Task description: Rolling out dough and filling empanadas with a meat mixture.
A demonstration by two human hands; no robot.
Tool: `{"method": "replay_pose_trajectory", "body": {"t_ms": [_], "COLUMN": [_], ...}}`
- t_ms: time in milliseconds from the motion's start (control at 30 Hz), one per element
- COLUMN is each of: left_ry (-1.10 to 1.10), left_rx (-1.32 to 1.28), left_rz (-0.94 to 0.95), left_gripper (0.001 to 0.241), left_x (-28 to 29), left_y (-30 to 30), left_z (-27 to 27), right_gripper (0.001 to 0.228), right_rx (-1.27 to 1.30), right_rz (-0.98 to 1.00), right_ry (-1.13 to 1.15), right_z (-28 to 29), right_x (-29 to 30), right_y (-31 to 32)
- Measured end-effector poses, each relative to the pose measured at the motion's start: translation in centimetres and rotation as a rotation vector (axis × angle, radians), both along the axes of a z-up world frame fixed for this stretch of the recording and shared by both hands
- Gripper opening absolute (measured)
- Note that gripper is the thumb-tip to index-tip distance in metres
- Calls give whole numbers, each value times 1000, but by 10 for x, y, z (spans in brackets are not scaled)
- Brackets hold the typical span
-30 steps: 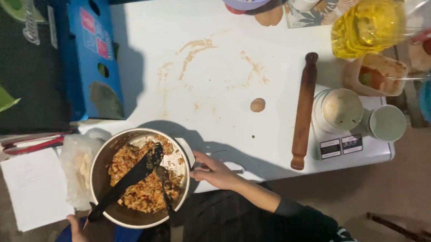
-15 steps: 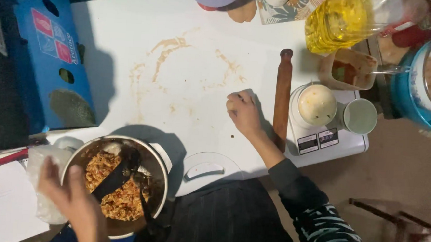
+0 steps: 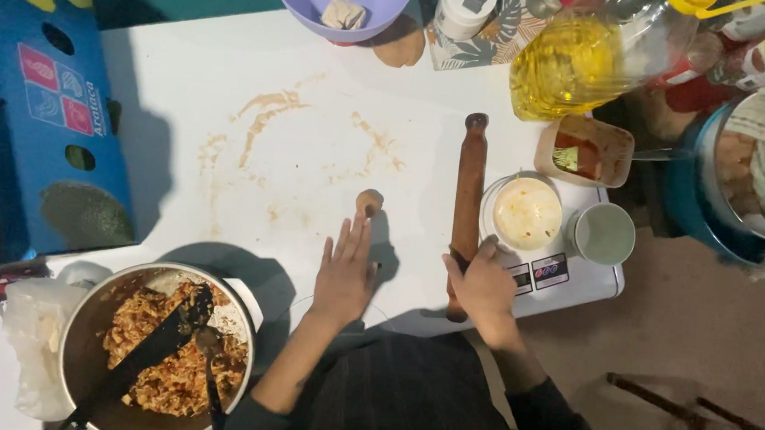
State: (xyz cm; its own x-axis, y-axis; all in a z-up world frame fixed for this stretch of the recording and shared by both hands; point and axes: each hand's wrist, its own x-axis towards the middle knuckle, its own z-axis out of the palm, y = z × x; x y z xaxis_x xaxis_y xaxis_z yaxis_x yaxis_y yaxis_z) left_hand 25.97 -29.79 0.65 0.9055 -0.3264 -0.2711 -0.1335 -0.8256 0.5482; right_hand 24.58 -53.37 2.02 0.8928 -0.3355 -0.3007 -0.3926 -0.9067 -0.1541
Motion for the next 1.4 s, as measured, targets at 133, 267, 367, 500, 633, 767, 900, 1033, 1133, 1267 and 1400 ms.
{"method": "replay_pose_trajectory", "body": {"t_ms": [133,267,367,500,633,767,900,1033,1133,1267,1400], "left_ry": [-215,-330,-293,-331,-423,-553,-304,-187,-291,-388,-386], "left_rx": [176,158,96,-12,-108,105,296,329,165,85,204], "left_rz": [-70,30,96,178,307,261,168,217,262,313,361], "left_gripper": [77,71,69,73,86,96,79,61,63,69,64], "left_x": [27,60,81,87,93,80,69,64,73,113,148], "left_y": [-25,-24,-18,-9,18,43,54,55,52,57,57], "left_z": [-44,-63,-79,-72,-6,19,-11,-36,-30,-61,-71], "right_gripper": [84,64,54,48,56,55,51,56,60,71,72], "right_rx": [-7,70,241,522,497,419,356,366,339,239,60], "right_rz": [69,132,127,103,212,483,783,816,837,846,773], "right_ry": [-105,-242,-269,-184,-249,-282,-335,-360,-379,-488,-522], "right_z": [-41,-57,-52,-40,-6,24,5,-34,-51,-63,-76], "right_x": [2,4,15,20,68,115,143,145,140,168,199], "right_y": [-18,-25,-30,-26,-12,12,28,25,24,42,57]}}
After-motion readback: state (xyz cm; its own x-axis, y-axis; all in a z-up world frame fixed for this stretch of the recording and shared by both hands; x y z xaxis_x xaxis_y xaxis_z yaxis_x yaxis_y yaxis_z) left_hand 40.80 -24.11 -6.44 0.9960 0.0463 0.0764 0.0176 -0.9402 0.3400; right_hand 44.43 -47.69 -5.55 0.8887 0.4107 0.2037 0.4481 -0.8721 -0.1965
